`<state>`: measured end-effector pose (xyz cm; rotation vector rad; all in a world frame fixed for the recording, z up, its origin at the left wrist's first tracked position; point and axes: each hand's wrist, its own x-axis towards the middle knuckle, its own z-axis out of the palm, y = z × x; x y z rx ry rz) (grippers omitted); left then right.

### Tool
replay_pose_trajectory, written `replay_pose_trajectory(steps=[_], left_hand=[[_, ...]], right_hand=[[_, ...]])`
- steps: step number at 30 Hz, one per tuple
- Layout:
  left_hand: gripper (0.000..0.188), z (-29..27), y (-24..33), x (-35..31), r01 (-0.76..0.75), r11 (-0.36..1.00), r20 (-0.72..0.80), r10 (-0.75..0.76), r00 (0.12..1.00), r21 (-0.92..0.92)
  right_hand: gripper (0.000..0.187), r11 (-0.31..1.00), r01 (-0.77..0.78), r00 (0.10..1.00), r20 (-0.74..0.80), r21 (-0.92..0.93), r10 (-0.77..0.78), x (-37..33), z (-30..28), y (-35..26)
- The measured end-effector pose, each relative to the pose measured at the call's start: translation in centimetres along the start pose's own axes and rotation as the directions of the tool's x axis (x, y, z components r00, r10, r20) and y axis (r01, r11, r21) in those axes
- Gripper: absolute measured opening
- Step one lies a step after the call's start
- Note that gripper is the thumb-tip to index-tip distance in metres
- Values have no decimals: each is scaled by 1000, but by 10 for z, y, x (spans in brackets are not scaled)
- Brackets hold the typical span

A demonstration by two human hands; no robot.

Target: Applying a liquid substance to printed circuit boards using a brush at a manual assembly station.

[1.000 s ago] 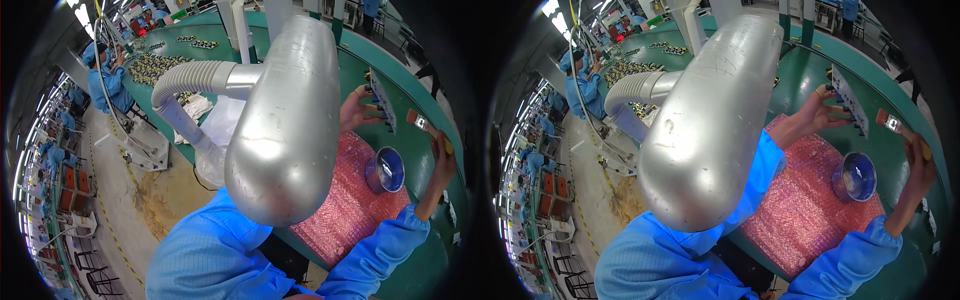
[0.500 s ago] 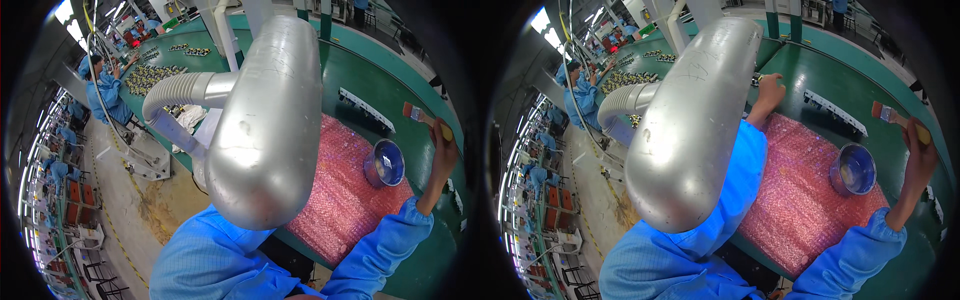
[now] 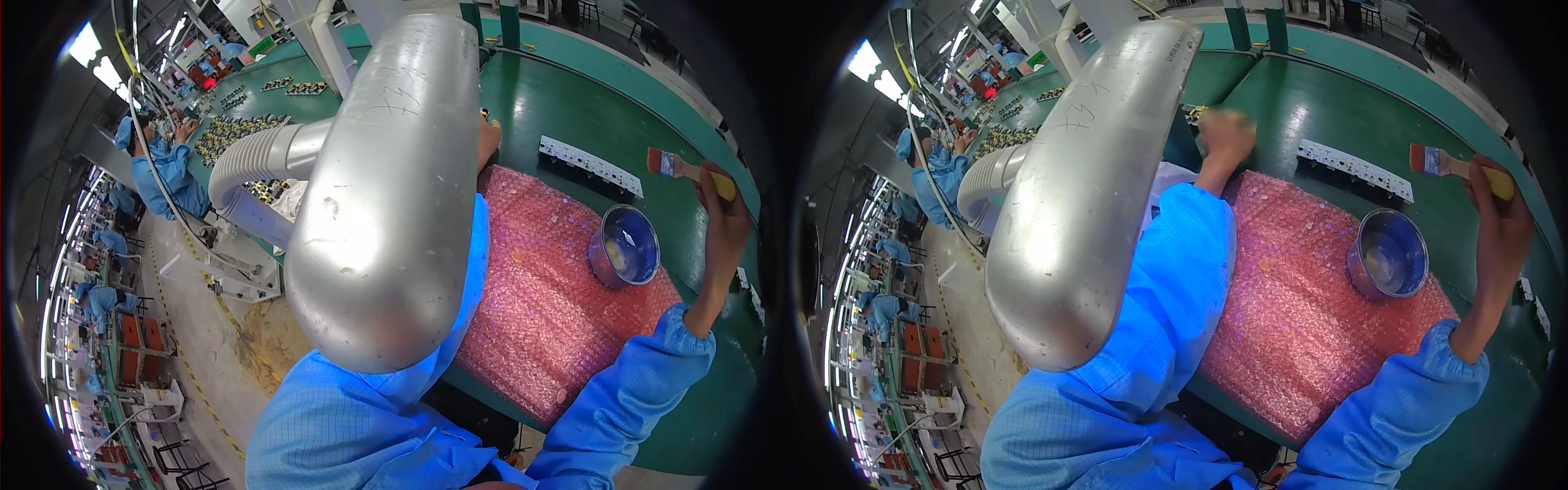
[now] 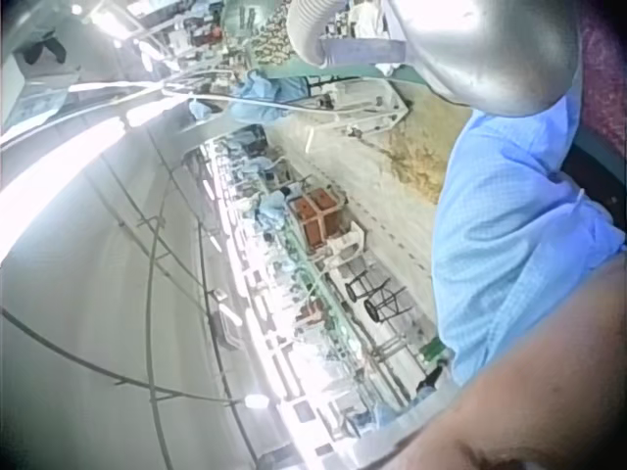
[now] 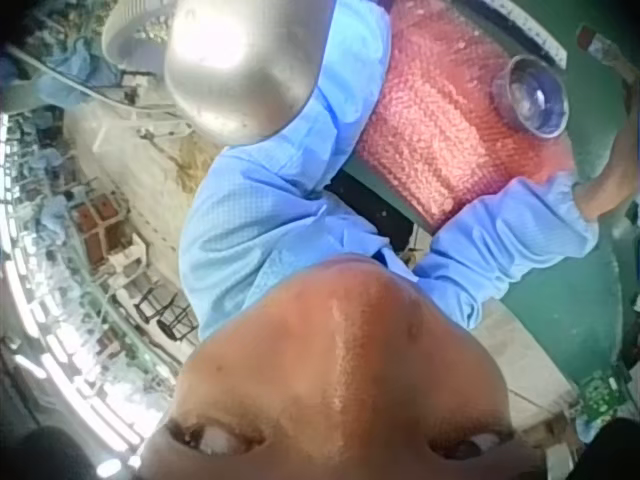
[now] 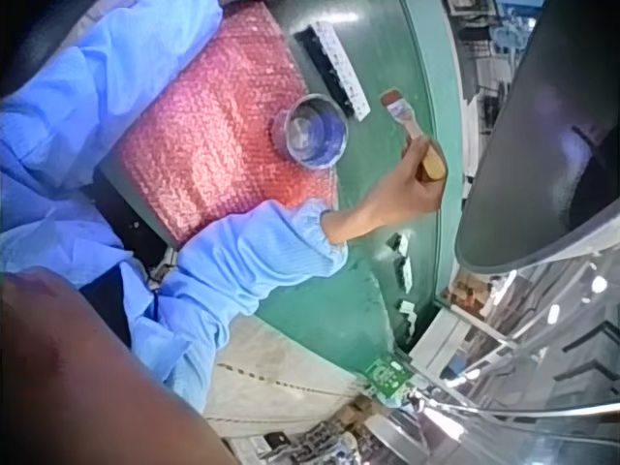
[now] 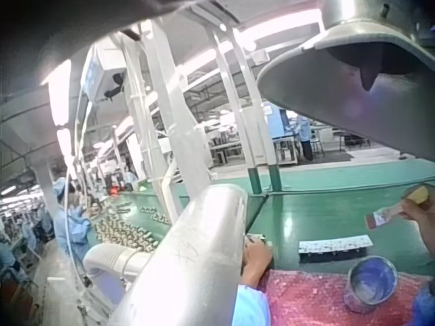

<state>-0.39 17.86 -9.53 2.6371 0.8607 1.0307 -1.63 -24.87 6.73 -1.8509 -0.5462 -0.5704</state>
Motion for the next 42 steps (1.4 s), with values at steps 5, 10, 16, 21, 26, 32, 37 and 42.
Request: replay_pose_trajectory(steps=[5,10,16,21,26,32,37,42], left_hand=[[53,8,17,-4,-10,998,152,20,988,-69],[48,-34,58,45,192,915,492,-358,794,355],[42,-26,23,8,-117,993,308,101,946,34],[42,-46,16,7,-92,995,361,97,928,-32],[42,-83,105,51,223,773,692,-632,348,594],[49,-95,86,44,109,746,641,-628,441,656],[58,-86,67,44,60,941,683,-285,673,333],[69,-79,86,62,129,825,777,-562,283,550]], right_hand=[[25,999,-7,1000,-10,-49,7,-5,-12,0],[25,1000,22,999,37,-9,-22,-3,-3,0],[27,993,-19,999,28,-119,22,-3,-11,-7],[28,995,-26,998,52,-99,31,-2,0,-12],[30,984,3,998,59,-178,7,-4,-4,-9],[26,984,-9,998,66,-178,21,-3,6,-16],[32,976,-4,998,65,-219,19,-5,8,-19],[27,991,-20,995,97,-135,33,-4,20,-12]])
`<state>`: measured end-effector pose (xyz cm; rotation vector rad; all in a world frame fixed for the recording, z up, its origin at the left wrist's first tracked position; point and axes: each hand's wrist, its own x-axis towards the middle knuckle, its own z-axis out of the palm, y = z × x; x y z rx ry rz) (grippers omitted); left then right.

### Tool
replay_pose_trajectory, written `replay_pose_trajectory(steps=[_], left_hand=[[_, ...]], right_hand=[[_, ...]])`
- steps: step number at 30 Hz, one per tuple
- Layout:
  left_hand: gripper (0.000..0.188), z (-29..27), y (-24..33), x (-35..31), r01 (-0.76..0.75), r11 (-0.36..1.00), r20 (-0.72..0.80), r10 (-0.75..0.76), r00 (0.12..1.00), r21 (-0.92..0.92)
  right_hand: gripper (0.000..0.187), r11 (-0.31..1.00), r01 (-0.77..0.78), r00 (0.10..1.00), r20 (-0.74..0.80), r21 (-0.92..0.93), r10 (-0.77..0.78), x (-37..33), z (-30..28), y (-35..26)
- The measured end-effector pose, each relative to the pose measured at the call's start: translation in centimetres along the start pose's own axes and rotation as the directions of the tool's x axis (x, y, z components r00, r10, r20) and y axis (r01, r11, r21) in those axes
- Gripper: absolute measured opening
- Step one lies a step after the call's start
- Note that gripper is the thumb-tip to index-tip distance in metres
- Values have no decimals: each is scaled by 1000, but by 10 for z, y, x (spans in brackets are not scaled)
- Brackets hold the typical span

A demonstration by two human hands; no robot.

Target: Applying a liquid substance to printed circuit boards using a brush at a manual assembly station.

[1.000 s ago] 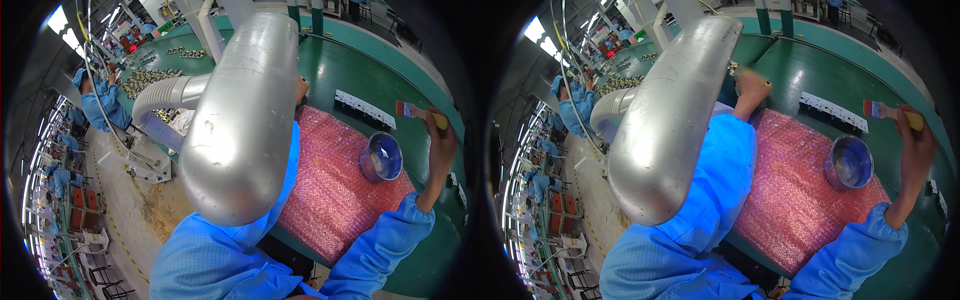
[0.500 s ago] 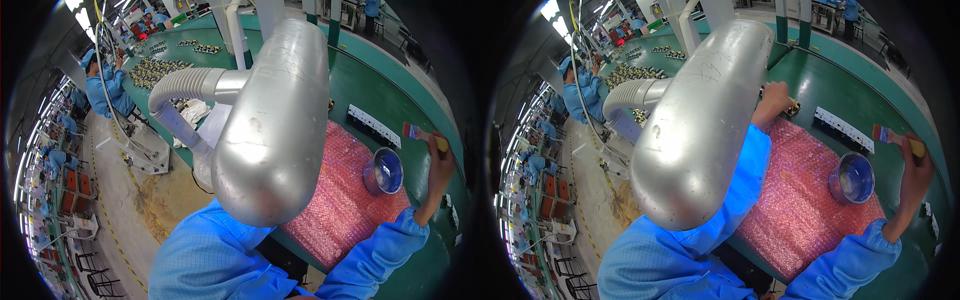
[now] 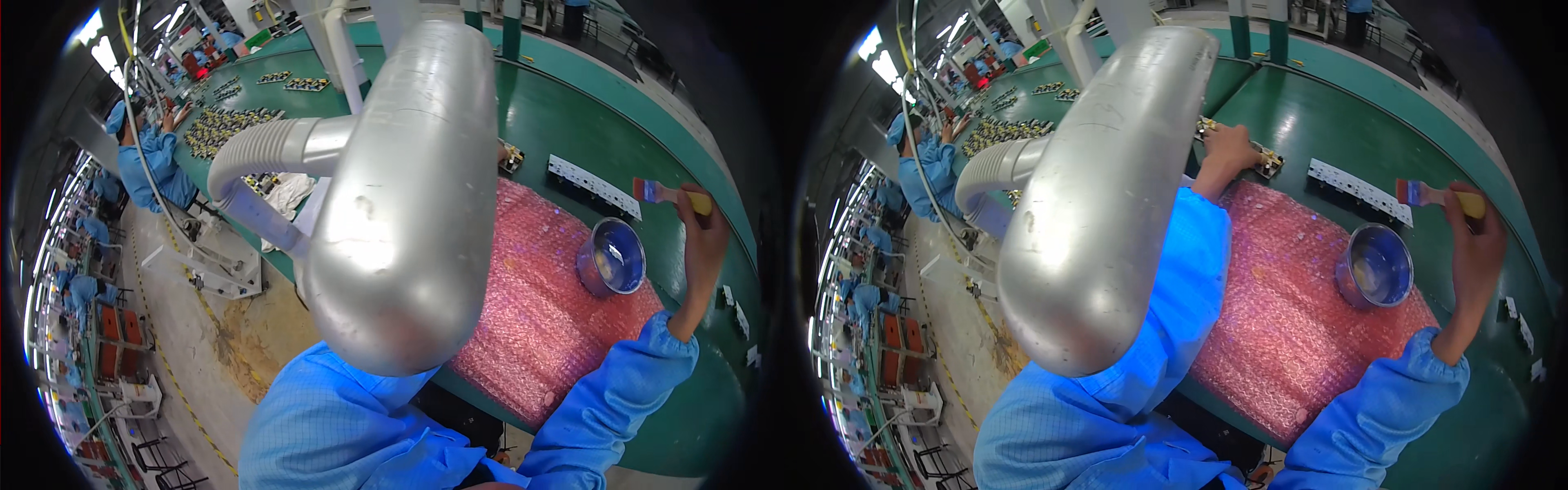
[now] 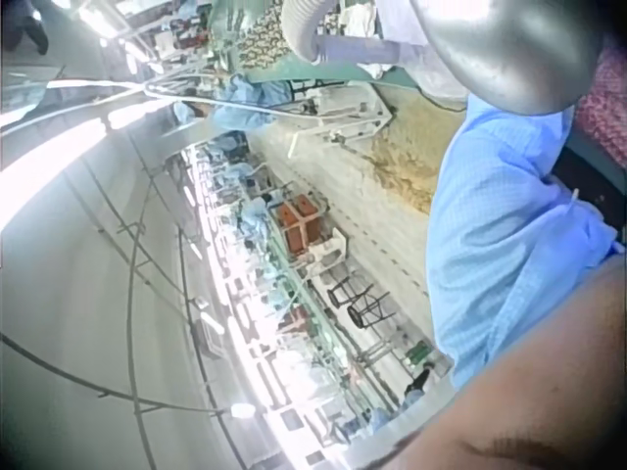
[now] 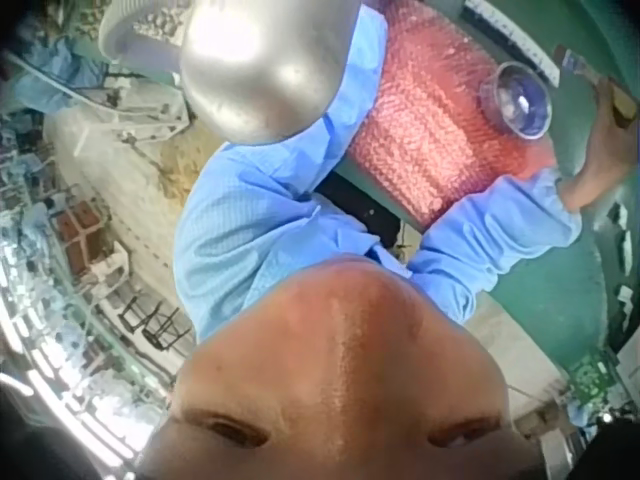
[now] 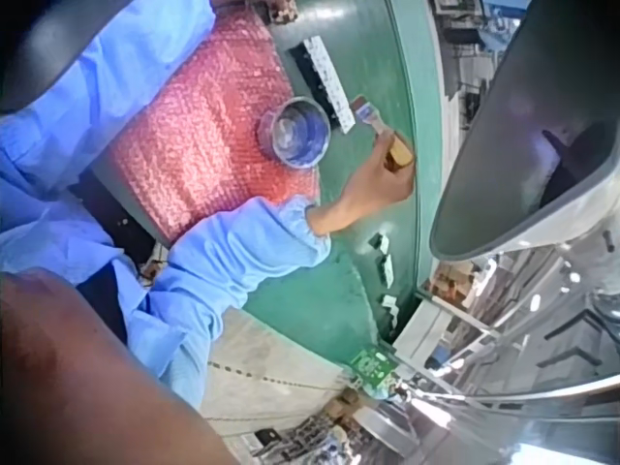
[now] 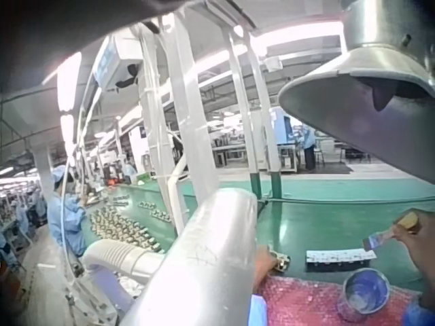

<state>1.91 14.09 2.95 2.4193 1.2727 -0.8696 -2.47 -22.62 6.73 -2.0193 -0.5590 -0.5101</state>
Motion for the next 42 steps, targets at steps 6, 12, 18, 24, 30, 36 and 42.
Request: replay_pose_trajectory(steps=[6,12,18,24,30,36,42], left_hand=[[65,57,-41,17,-571,821,-723,392,569,-5],[43,36,-44,53,-816,444,-780,330,532,-369],[55,20,-67,64,-406,-601,-708,679,194,-688],[64,34,-42,30,327,-604,-543,797,263,-727],[64,34,-39,21,500,-542,-516,832,205,-676],[64,32,-52,27,577,-527,-564,815,133,-624],[61,34,-45,2,681,-501,-563,812,155,-534]], right_hand=[[26,998,18,1000,-15,59,-17,0,-1,-1],[25,998,11,1000,22,62,-12,0,10,4],[19,993,-114,941,316,-42,121,-3,-5,-5],[16,977,-170,852,479,-130,212,-9,12,7],[15,982,-112,776,604,-151,181,-5,25,13],[18,987,-132,876,457,-86,157,-5,27,3],[19,984,-140,945,280,-112,167,-4,22,21]])
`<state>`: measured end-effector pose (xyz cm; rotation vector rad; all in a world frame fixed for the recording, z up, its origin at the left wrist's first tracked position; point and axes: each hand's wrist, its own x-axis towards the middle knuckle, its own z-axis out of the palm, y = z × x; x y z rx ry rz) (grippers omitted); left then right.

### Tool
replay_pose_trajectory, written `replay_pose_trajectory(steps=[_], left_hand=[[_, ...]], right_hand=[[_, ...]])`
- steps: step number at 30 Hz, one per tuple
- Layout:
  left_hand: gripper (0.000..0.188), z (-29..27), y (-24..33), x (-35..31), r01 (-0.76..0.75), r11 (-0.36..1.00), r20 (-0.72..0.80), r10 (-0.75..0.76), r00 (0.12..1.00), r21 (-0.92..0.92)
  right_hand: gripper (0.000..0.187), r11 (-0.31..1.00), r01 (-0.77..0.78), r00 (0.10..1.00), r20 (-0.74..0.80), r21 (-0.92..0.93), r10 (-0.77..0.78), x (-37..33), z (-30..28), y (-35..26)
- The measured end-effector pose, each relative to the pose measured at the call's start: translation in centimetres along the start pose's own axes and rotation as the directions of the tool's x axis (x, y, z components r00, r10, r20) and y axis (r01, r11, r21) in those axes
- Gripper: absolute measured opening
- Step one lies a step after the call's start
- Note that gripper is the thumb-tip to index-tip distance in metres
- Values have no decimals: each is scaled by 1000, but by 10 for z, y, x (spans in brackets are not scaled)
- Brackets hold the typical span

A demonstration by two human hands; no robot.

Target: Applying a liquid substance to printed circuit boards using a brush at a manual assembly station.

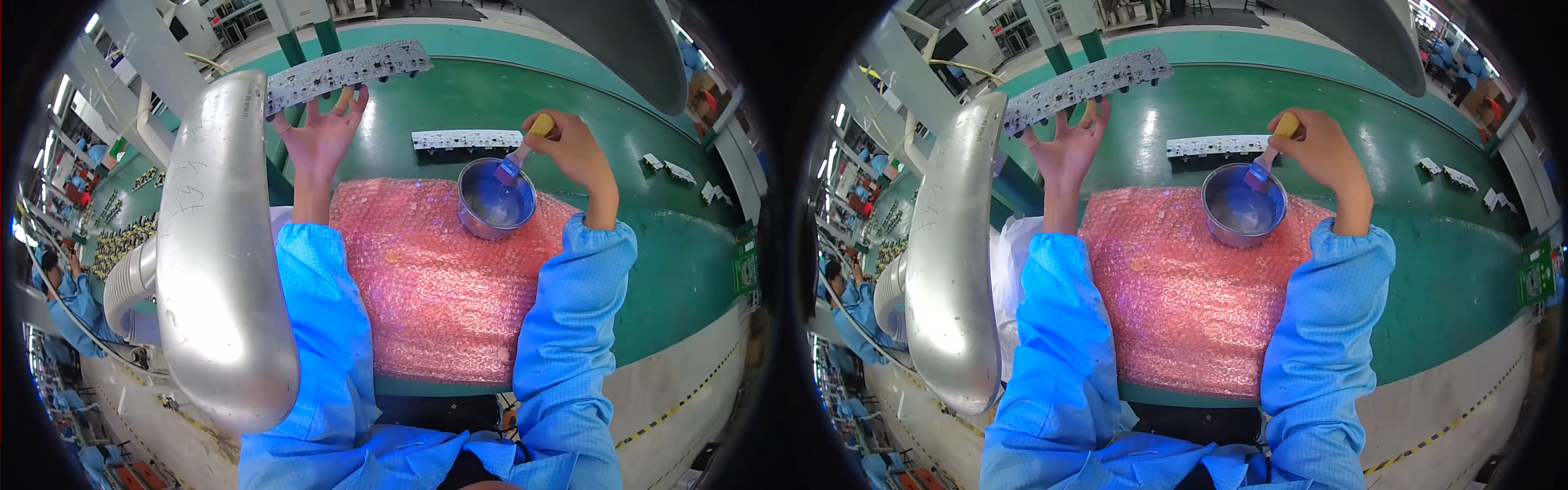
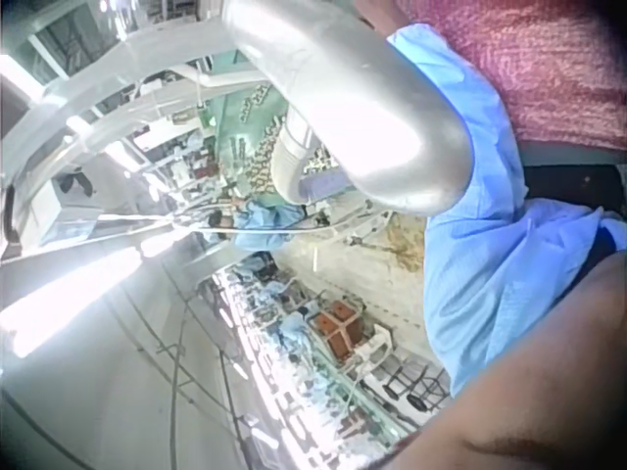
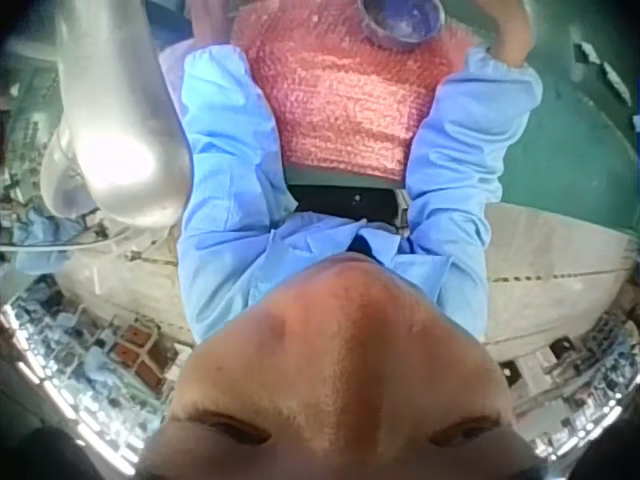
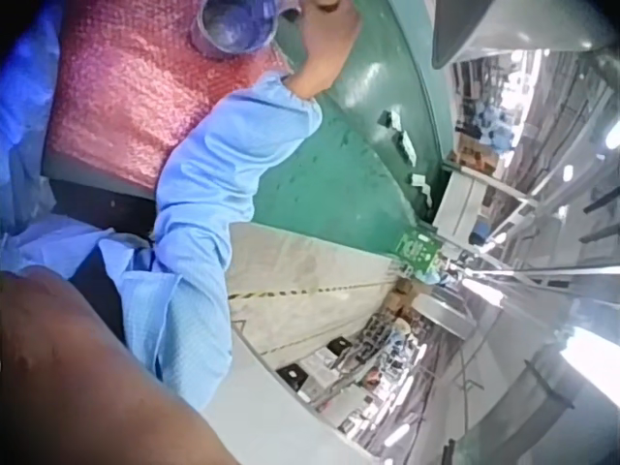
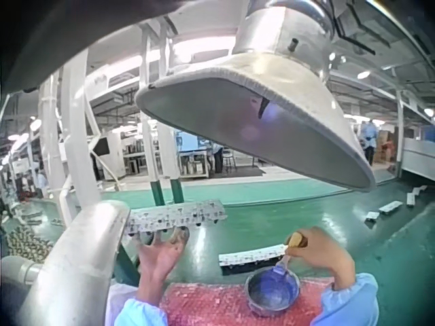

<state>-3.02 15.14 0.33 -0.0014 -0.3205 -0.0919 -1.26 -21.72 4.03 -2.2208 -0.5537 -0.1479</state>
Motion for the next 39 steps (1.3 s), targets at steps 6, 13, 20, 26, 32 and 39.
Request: replay_pose_trajectory(steps=[6,13,20,26,32,39], left_hand=[[54,-2,1,-2,-41,999,-36,41,999,-6],[62,-7,5,2,21,1000,53,-21,998,0],[63,-8,4,2,39,998,82,-43,996,46],[66,-11,7,3,52,997,84,-57,995,62],[68,-10,7,4,88,991,43,-92,995,101],[71,-10,-28,2,113,938,-8,-117,993,328]], right_hand=[[17,996,-74,995,-58,41,77,4,1,0],[19,986,-19,1000,-8,163,20,5,-2,1],[29,960,-132,991,29,247,129,11,13,11],[17,953,-174,980,-47,249,191,8,8,31],[18,968,-142,970,-165,206,177,2,-13,14],[20,643,277,903,-423,714,80,16,28,-38]])
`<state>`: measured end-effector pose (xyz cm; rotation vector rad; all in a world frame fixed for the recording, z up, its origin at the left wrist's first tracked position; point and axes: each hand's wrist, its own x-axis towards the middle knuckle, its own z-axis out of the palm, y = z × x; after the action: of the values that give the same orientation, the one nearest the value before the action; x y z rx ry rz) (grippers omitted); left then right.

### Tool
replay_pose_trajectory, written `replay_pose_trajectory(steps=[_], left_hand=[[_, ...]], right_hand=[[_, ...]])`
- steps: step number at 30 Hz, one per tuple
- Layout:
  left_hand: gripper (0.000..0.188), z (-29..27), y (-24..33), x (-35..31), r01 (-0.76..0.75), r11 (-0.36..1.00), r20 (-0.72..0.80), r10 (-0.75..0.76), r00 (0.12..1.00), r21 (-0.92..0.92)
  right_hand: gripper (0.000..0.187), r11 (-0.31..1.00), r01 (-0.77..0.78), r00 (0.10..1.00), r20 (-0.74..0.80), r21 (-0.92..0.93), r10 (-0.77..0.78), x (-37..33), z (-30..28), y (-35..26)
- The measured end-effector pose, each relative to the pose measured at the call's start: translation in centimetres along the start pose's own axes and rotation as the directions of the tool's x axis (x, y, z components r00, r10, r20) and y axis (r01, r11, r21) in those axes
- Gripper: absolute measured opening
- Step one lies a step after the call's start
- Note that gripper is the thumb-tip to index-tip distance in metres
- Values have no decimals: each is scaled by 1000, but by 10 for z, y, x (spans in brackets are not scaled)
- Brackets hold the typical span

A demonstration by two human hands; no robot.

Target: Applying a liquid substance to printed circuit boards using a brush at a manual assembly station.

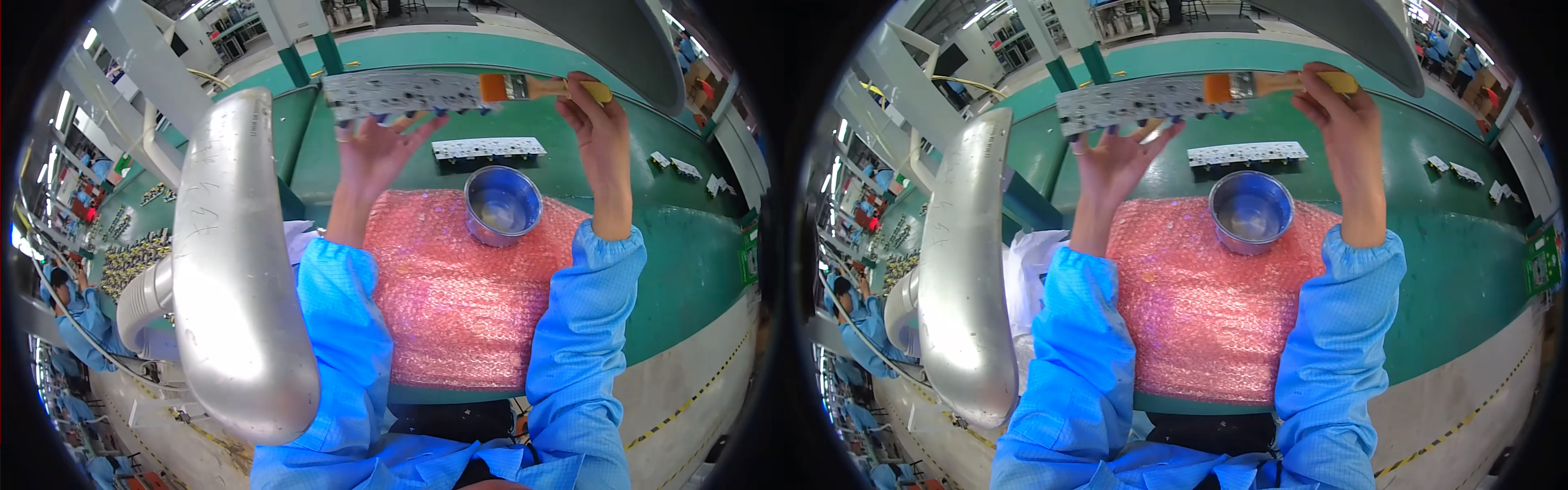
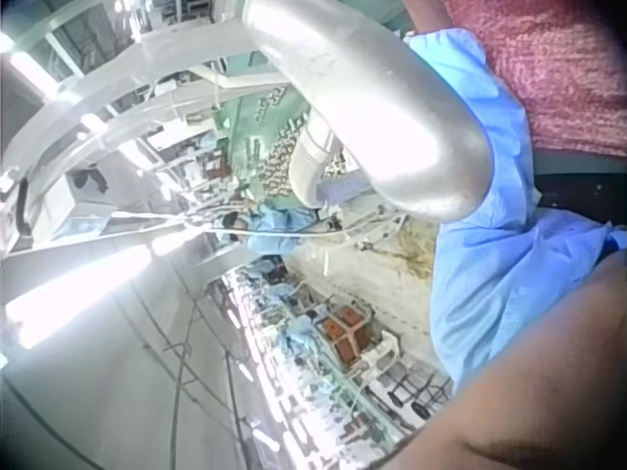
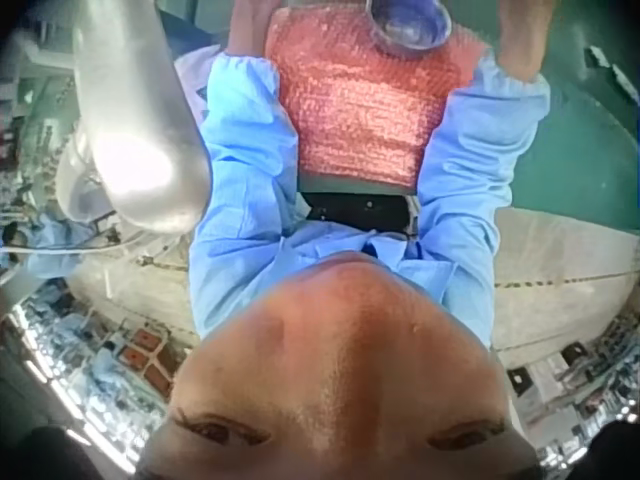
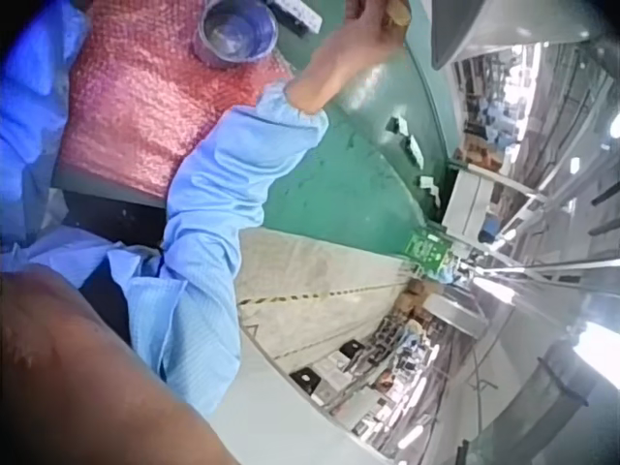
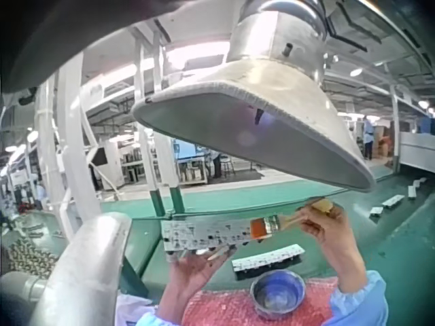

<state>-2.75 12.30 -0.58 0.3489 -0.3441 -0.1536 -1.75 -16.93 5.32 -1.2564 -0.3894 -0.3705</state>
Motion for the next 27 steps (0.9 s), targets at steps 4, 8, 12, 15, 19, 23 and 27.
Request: replay_pose_trajectory(steps=[4,8,12,15,19,23,27], left_hand=[[79,3,-16,-5,54,985,112,-73,991,164],[91,9,-28,-4,40,951,254,-122,960,306],[101,13,-28,-6,83,934,177,-152,972,347],[103,18,-30,-8,45,906,145,-116,983,420],[97,8,-28,-6,11,912,218,-110,970,410],[95,5,-28,-8,4,911,183,-87,979,413],[91,-2,-16,-12,18,922,162,-87,983,387]], right_hand=[[21,965,-24,987,159,261,-19,-14,48,4],[21,975,-49,979,202,214,5,-23,64,4],[20,979,-61,977,211,193,19,-24,67,5],[20,986,-61,975,223,153,26,-25,71,7],[20,998,-65,970,236,25,58,-26,74,10],[22,996,-9,985,171,-86,24,-20,59,19],[23,983,-5,998,64,-183,17,-5,20,31]])
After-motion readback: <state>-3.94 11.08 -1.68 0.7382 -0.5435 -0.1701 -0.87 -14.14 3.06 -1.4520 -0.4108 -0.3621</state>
